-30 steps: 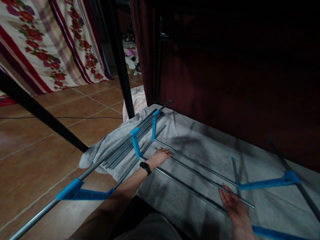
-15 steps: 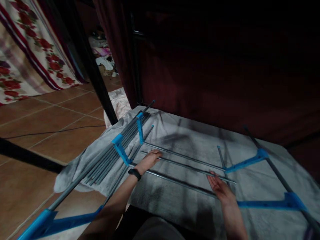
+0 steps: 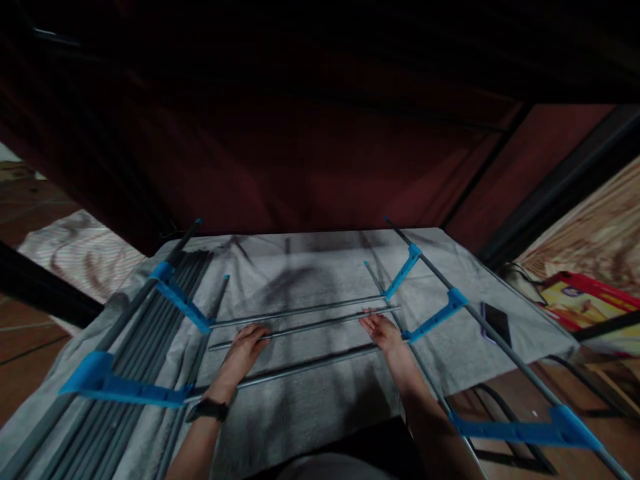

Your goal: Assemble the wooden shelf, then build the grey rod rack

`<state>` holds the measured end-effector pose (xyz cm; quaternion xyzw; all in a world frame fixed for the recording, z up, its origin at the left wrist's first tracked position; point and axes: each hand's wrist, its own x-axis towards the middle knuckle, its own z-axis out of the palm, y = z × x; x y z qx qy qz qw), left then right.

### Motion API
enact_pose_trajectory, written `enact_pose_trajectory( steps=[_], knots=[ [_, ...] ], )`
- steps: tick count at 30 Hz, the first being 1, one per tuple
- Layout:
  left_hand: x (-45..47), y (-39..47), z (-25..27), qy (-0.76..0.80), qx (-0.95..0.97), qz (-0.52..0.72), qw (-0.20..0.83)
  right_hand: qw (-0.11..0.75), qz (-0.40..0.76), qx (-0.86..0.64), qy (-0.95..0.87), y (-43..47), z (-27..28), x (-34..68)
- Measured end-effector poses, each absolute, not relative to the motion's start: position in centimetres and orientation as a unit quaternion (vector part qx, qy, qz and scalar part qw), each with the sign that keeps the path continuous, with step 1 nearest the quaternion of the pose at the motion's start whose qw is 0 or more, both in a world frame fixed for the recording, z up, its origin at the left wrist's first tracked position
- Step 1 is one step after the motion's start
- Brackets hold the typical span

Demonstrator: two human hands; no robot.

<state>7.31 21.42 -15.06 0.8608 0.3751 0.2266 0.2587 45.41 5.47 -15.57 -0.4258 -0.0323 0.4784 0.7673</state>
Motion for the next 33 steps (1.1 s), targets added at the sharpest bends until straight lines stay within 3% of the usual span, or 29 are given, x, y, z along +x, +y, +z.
enact_pose_trajectory(
  steps=[33],
  knots=[
    [7.0,22.5,-16.1,0.381,0.895,0.171,0.155,0.748,0.441,-0.494,0.033,6.8,-14.0,44.4]
  ],
)
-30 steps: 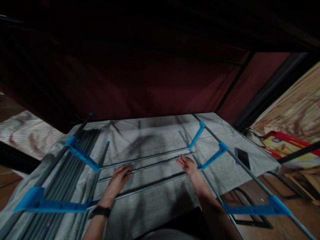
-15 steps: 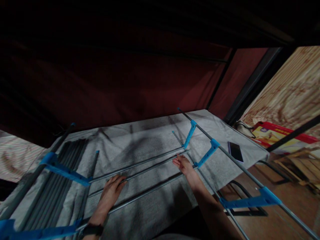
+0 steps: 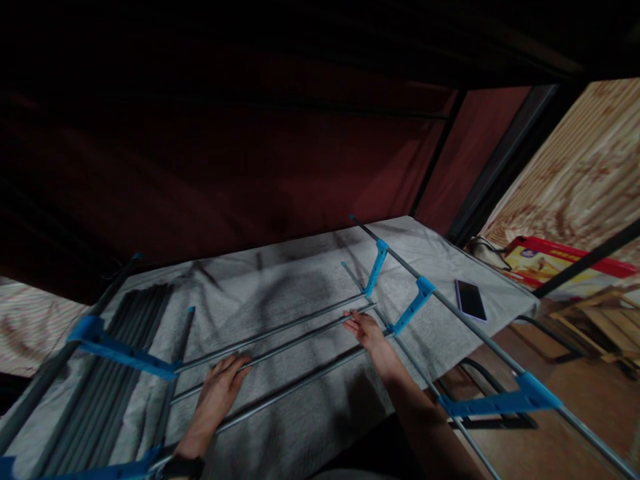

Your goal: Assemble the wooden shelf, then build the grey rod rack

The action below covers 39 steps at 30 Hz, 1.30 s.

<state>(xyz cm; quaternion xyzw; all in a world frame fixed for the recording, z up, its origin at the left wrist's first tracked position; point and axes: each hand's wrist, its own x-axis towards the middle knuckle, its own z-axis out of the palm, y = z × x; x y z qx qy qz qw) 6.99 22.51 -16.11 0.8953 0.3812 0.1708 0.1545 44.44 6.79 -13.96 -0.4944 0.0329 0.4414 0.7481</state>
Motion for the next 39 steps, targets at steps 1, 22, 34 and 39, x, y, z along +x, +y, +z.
enact_pose_trajectory(
  steps=[1,22,34,39],
  knots=[
    [7.1,22.4,-16.0,0.383,0.894,0.171,0.155,0.748,0.441,-0.496,0.034,6.8,-13.9,44.4],
    [8.8,19.2,-13.2,0.367,0.923,0.082,0.078,0.713,0.463,-0.527,0.007,6.0,-15.1,45.7],
    [9.2,18.3,-13.2,0.355,0.926,0.08,0.1,0.654,0.486,-0.579,0.032,6.2,-16.8,47.6],
    [9.2,18.6,-14.0,0.348,0.928,0.082,0.107,0.647,0.485,-0.589,0.016,6.0,-16.7,47.7]
  ],
)
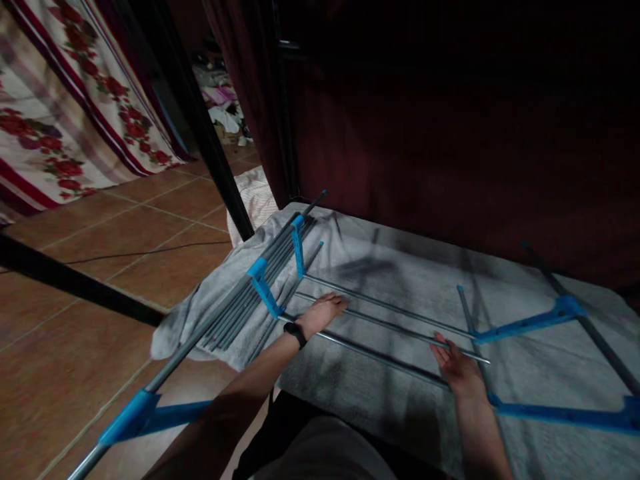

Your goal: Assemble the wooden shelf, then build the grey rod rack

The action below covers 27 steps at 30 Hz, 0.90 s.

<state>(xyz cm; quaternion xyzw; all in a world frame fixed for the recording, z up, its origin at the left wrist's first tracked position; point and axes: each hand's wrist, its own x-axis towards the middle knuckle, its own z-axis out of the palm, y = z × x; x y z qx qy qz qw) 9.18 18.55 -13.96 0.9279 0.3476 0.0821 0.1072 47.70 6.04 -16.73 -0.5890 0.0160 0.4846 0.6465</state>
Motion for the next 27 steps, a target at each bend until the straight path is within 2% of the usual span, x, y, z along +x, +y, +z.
enact_pose_trajectory(
  steps=[27],
  knots=[
    [9.5,16.8,-11.2,0.381,0.92,0.068,0.063,0.646,0.475,-0.598,-0.006,5.9,-16.9,48.0]
  ],
)
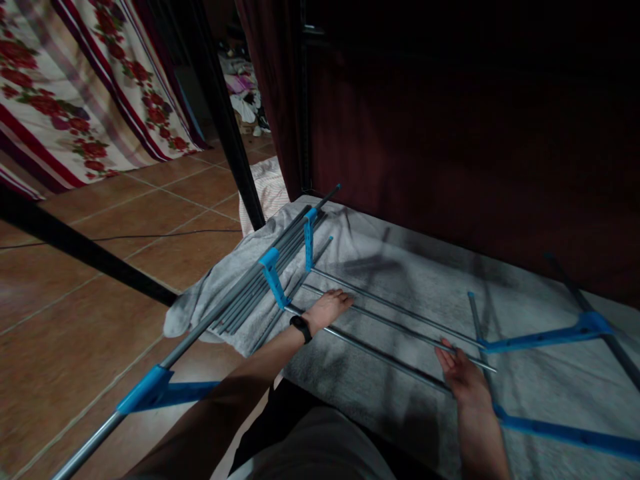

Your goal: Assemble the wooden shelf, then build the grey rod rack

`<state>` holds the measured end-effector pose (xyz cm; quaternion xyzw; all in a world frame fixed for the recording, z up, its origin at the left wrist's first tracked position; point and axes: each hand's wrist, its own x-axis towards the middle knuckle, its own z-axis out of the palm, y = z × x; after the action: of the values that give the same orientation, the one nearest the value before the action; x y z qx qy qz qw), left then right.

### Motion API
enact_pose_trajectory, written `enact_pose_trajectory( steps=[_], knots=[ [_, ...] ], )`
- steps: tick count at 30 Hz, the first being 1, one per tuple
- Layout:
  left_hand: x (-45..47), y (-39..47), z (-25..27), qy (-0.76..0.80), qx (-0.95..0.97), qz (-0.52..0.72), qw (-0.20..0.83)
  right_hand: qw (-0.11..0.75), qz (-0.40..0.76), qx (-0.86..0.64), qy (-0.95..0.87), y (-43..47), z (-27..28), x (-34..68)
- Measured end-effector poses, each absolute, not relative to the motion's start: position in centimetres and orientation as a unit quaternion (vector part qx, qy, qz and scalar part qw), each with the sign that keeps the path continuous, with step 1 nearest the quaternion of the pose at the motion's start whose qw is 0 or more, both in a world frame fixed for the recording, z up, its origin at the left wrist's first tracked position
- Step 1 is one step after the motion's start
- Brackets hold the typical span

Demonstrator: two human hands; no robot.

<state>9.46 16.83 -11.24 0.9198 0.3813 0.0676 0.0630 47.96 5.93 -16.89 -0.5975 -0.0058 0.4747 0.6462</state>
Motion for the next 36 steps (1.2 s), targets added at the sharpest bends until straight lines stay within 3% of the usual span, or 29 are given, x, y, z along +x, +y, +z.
enact_pose_trajectory(
  steps=[36],
  knots=[
    [9.97,17.03,-11.49,0.394,0.917,0.05,0.021,0.65,0.477,-0.59,0.023,5.97,-16.84,47.85]
  ],
)
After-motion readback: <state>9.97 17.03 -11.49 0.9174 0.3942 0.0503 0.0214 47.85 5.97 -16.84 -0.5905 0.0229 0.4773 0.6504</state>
